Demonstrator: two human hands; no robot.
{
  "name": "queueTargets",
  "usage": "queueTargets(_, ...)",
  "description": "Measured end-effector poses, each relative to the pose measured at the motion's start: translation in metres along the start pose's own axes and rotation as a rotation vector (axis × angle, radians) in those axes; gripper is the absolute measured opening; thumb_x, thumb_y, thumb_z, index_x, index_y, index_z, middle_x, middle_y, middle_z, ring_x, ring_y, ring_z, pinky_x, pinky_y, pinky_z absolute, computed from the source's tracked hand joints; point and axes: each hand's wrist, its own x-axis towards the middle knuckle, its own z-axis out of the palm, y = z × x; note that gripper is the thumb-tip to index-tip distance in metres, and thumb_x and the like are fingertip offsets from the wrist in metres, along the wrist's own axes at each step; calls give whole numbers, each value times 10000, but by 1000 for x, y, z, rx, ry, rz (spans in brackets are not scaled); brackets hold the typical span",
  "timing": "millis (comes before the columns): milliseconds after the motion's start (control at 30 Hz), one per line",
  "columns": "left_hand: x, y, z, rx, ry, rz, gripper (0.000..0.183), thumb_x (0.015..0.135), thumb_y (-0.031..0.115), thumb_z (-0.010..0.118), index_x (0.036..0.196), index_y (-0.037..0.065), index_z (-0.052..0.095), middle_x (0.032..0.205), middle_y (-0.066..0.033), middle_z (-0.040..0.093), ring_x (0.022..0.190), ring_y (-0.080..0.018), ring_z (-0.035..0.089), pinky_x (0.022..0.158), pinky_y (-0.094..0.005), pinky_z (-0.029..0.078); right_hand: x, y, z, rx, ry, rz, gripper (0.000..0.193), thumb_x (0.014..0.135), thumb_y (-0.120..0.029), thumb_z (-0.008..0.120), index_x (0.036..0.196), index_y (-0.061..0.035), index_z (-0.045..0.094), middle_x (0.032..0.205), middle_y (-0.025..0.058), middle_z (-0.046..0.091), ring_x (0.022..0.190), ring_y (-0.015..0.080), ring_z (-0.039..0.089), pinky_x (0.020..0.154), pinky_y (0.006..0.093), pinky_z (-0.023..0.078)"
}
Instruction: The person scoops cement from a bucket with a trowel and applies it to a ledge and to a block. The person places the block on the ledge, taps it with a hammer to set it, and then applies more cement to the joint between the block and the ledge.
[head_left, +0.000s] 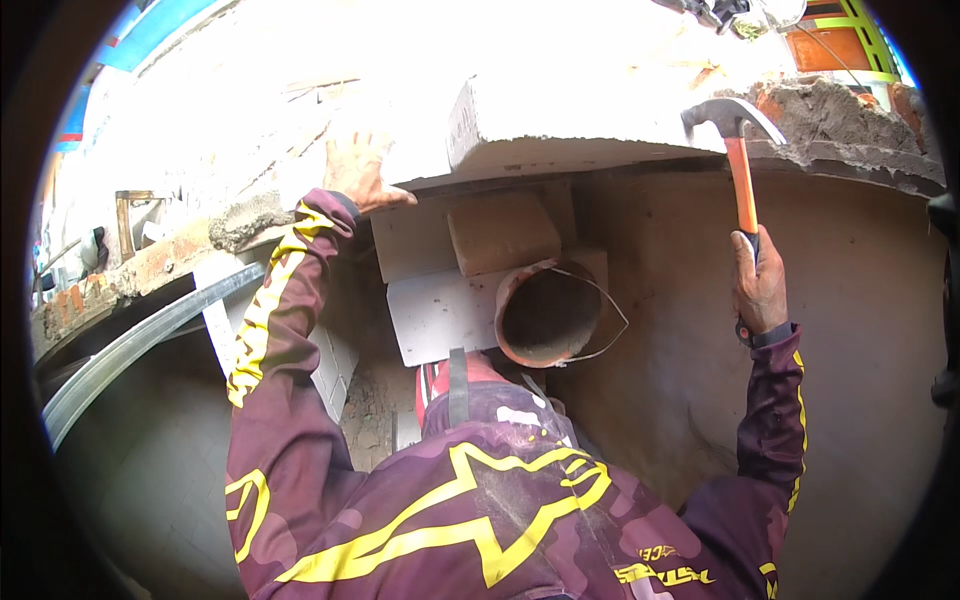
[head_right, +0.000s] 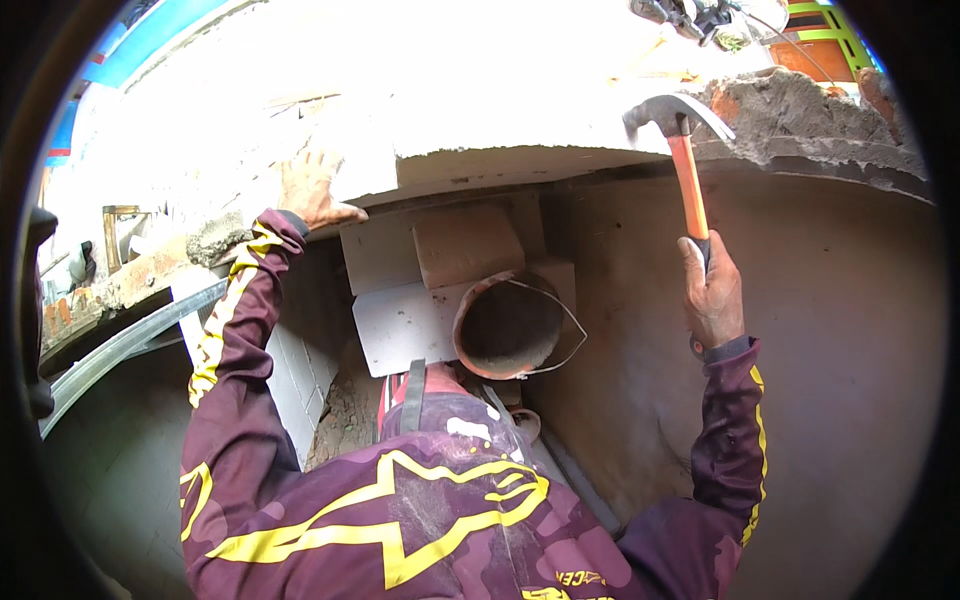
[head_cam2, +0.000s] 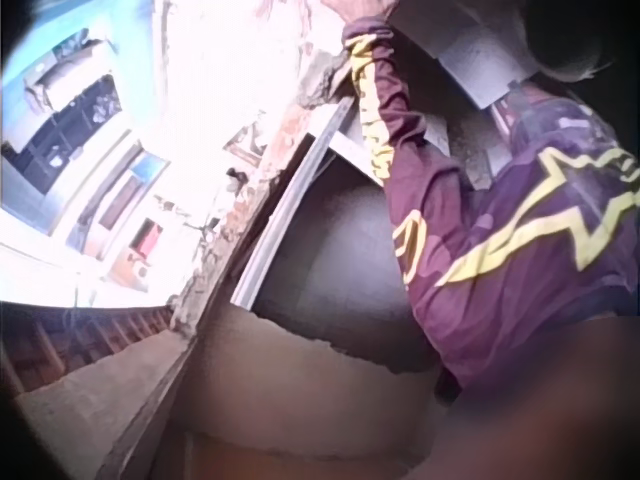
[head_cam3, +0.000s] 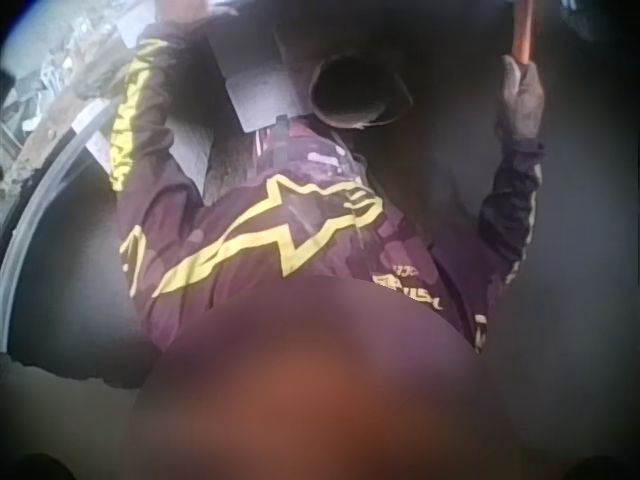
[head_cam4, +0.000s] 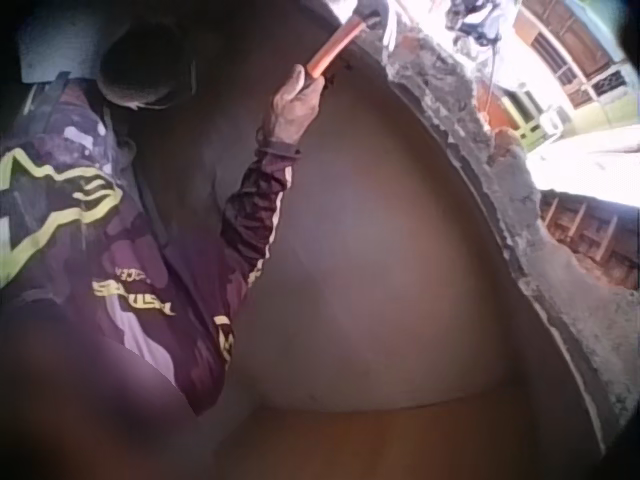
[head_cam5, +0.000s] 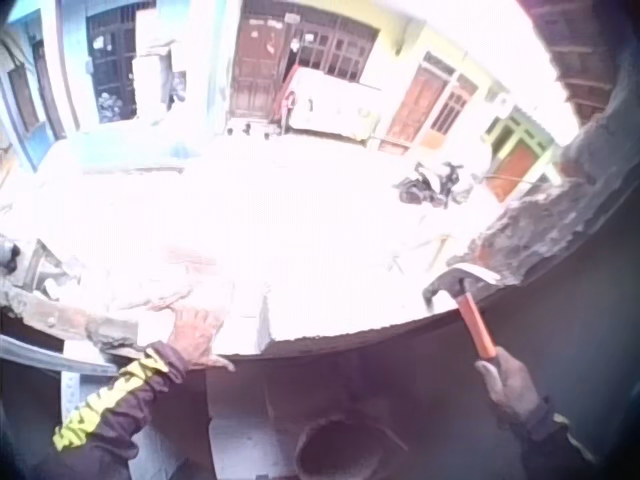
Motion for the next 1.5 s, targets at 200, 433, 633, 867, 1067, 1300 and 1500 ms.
queueTargets(200, 40, 48, 13, -320, 186, 105, 904, 663, 652, 767, 1273, 20, 552, 1231, -205, 572, 1212, -345, 519, 1037, -515, 356, 1, -7, -1, -103, 54, -35, 217, 1029, -222, 569, 998, -8, 552, 685, 8, 445, 640, 101, 385, 587, 292, 393)
queueTargets(433, 43, 45, 44, -308, 288, 94, 460, 684, 365, 729, 980, 24, 641, 1046, -201, 623, 1023, -371, 578, 908, -468, 423, -15, -58, -29, 313, 96, -118, 218, 1056, -257, 501, 1036, -45, 551, 607, -43, 442, 449, 24, 392, 395, 206, 313)
queueTargets(633, 43, 49, 46, -236, 392, 74, 532, 681, 373, 754, 1083, 45, 634, 1082, -202, 631, 1038, -382, 576, 920, -476, 429, -3, -69, 15, -43, 123, -638, 151, 1013, -172, 577, 1042, -30, 535, 910, 67, 567, 646, 112, 576, 562, 248, 448)
queueTargets(867, 44, 50, 30, -329, 178, -8, 623, 665, 314, 771, 1218, 75, 613, 1130, -193, 637, 1082, -365, 582, 985, -464, 414, -15, -84, 8, 284, -53, -205, 177, 1036, -191, 538, 1018, -16, 557, 663, -31, 464, 575, 34, 444, 509, 226, 357)
queueTargets(1067, 43, 54, 31, -313, 121, -59, 677, 689, 342, 766, 1283, 71, 587, 1175, -200, 624, 1136, -367, 557, 1007, -459, 398, 0, -84, 51, -111, 32, -594, 138, 1015, -167, 571, 1034, -35, 539, 644, 63, 465, 520, 163, 472, 522, 305, 399)
queueTargets(1300, 40, 54, 34, -302, 126, -14, 927, 658, 714, 729, 1290, 50, 589, 1294, -203, 575, 1230, -365, 525, 1079, -484, 359, -42, -86, 66, 386, -174, -147, 246, 1046, -245, 521, 943, -22, 543, 599, -40, 417, 544, 32, 395, 486, 229, 326)
queueTargets(1500, 0, -23, 10, -335, 150, -209, 918, 788, 622, 704, 1480, 95, 410, 1476, -184, 444, 1364, -406, 408, 1149, -569, 264, -75, -101, 131, 425, -222, -264, 184, 1016, -197, 573, 1018, -14, 591, 690, -25, 528, 609, 47, 489, 553, 223, 399)
